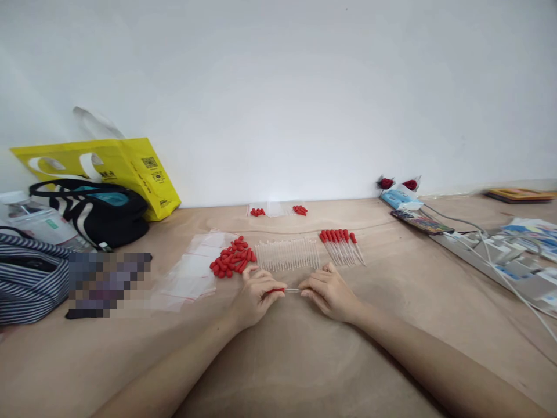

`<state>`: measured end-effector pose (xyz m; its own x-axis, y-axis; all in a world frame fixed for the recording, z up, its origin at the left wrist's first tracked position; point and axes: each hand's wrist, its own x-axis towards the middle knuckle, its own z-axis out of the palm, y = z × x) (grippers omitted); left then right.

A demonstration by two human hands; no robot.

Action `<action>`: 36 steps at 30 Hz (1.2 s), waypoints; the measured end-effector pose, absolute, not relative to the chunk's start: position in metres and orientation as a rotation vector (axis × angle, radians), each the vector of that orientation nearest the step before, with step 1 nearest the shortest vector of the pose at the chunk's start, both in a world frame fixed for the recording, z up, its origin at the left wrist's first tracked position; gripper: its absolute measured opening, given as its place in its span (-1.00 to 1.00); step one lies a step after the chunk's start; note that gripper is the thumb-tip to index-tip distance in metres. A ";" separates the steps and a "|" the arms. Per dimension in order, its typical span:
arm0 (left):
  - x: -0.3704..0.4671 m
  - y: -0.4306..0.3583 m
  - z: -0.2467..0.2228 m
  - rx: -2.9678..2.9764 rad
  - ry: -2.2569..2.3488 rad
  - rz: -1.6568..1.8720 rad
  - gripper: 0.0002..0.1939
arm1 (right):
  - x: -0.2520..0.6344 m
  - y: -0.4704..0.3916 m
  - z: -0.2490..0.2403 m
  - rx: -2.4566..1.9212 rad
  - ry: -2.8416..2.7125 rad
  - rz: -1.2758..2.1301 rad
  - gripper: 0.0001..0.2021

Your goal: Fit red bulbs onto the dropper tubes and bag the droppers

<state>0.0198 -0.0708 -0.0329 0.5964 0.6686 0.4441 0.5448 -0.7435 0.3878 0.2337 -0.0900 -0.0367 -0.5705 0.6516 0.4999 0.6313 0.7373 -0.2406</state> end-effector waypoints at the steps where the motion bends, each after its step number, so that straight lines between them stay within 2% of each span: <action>1: 0.019 -0.070 -0.033 2.620 1.005 0.848 -0.85 | 0.235 -0.090 -0.036 -0.967 -2.378 0.015 -0.77; 4: 0.015 -0.068 -0.032 2.679 1.047 0.846 -0.81 | 0.239 -0.090 -0.036 -1.001 -2.386 -0.112 -0.79; 8: 0.007 -0.063 -0.028 2.705 1.411 0.998 -0.60 | 0.252 -0.076 -0.036 -1.317 -2.111 -0.198 -0.79; 12: -0.006 -0.054 -0.026 2.679 1.819 1.054 -0.72 | 0.266 -0.053 -0.039 -1.713 -1.774 -0.215 -0.78; 17: -0.014 -0.051 -0.025 2.737 1.998 0.887 -0.74 | 0.261 -0.034 -0.045 -1.918 -1.736 -0.239 -0.79; 27: -0.022 -0.048 -0.027 2.754 2.173 0.770 -0.70 | 0.253 -0.025 -0.048 -1.937 -1.734 -0.327 -0.78; 36: -0.024 -0.046 -0.025 2.679 2.259 0.754 -0.76 | 0.244 -0.028 -0.031 -2.090 -1.798 -0.123 -0.73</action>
